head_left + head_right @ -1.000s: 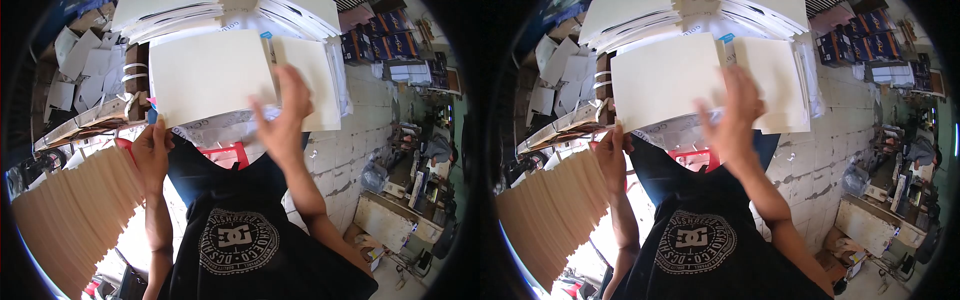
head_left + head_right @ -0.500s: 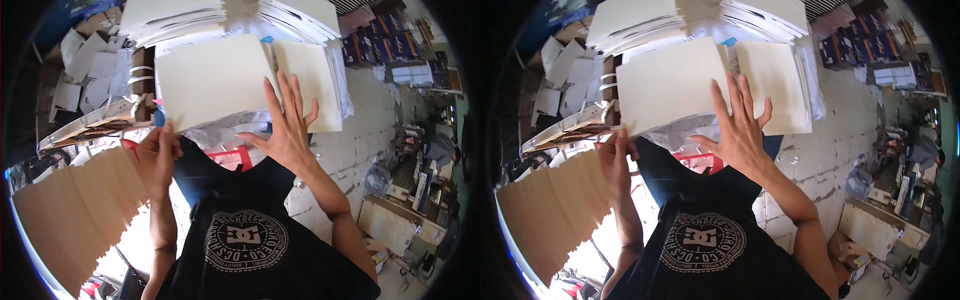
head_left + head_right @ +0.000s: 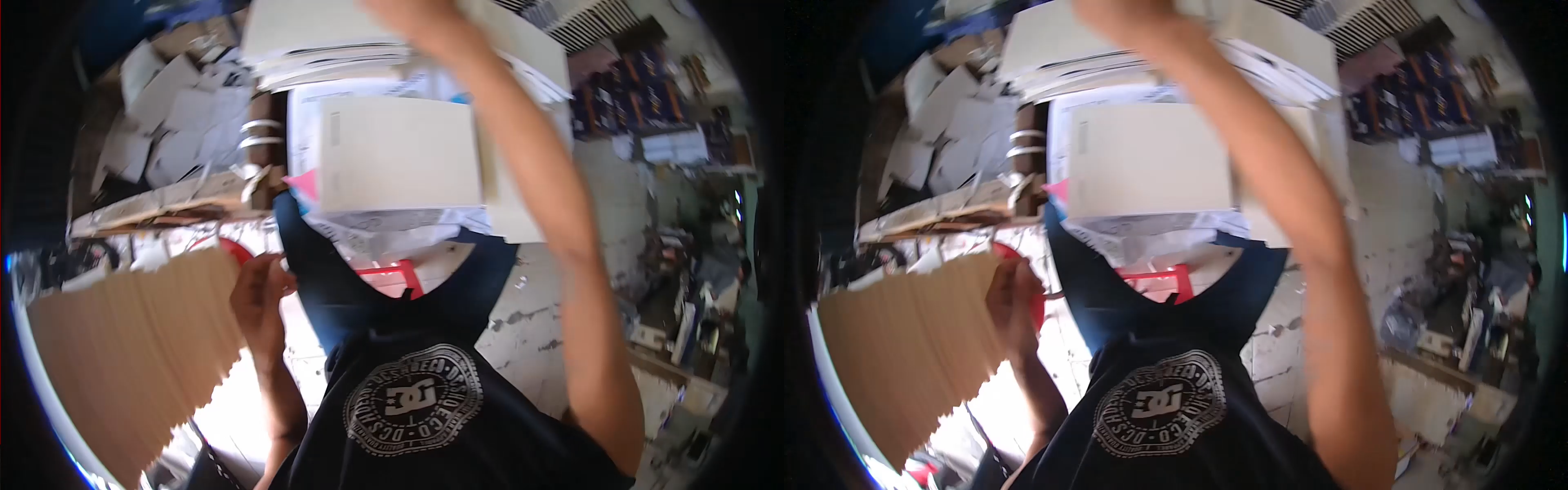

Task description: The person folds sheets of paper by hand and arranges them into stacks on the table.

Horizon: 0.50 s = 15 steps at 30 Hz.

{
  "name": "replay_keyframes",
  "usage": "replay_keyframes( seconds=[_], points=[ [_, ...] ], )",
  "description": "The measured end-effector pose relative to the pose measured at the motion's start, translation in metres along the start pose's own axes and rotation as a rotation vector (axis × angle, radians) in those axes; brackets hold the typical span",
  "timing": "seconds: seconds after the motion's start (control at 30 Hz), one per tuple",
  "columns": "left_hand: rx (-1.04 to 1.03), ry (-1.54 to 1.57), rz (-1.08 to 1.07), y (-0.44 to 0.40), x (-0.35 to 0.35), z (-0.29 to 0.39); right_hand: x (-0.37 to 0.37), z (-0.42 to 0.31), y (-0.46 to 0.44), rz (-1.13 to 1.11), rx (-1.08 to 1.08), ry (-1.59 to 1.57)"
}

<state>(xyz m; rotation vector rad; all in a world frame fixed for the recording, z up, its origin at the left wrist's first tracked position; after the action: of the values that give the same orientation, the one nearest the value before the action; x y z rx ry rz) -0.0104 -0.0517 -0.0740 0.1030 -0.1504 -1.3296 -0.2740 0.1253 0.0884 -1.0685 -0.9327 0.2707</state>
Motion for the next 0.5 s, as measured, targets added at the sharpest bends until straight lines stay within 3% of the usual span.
replay_keyframes(
  seconds=[0.03,0.07,0.1,0.13,0.2,0.27,0.37,0.47,0.5],
  points=[
    [0.01,0.016,0.006,0.001,0.001,-0.006,-0.023,0.0,0.012,0.076,0.063,0.124],
    [0.021,0.031,0.012,0.002,0.001,-0.01,-0.072,0.017,0.049,-0.046,-0.153,-0.135],
    [0.005,-0.007,-0.002,0.001,-0.003,-0.005,-0.084,0.006,0.065,-0.528,-0.308,-0.099],
    [-0.007,-0.05,-0.005,0.001,-0.003,-0.002,-0.086,-0.005,0.083,-0.372,-0.158,-0.021],
    [-0.027,-0.01,-0.037,0.0,0.001,-0.005,-0.044,-0.004,0.079,-0.575,-0.355,-0.192],
    [-0.024,-0.002,-0.049,0.0,0.004,-0.006,0.02,0.01,0.103,-0.242,-0.343,-0.215],
    [0.025,-0.014,-0.045,-0.005,0.004,-0.012,0.121,0.023,0.189,-0.196,-0.703,-0.013],
    [-0.005,-0.153,-0.096,-0.012,-0.005,-0.008,0.203,0.027,0.337,-0.459,-0.96,0.614],
    [-0.019,-0.151,-0.115,-0.012,-0.014,0.0,0.224,0.029,0.376,-0.425,-1.083,0.533]
  ],
)
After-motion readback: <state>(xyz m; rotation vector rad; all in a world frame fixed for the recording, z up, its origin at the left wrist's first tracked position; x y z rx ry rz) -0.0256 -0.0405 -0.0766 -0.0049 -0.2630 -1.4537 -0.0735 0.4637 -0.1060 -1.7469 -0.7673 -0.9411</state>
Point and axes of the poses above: each hand's wrist, its own y-axis away from the middle knuckle, its own x-axis out of the back of the hand, z = x × y, the point moved 6 cm from there along -y, towards the middle knuckle, and after that the axes turned 3 degrees about -z, right-handed, at the moved point
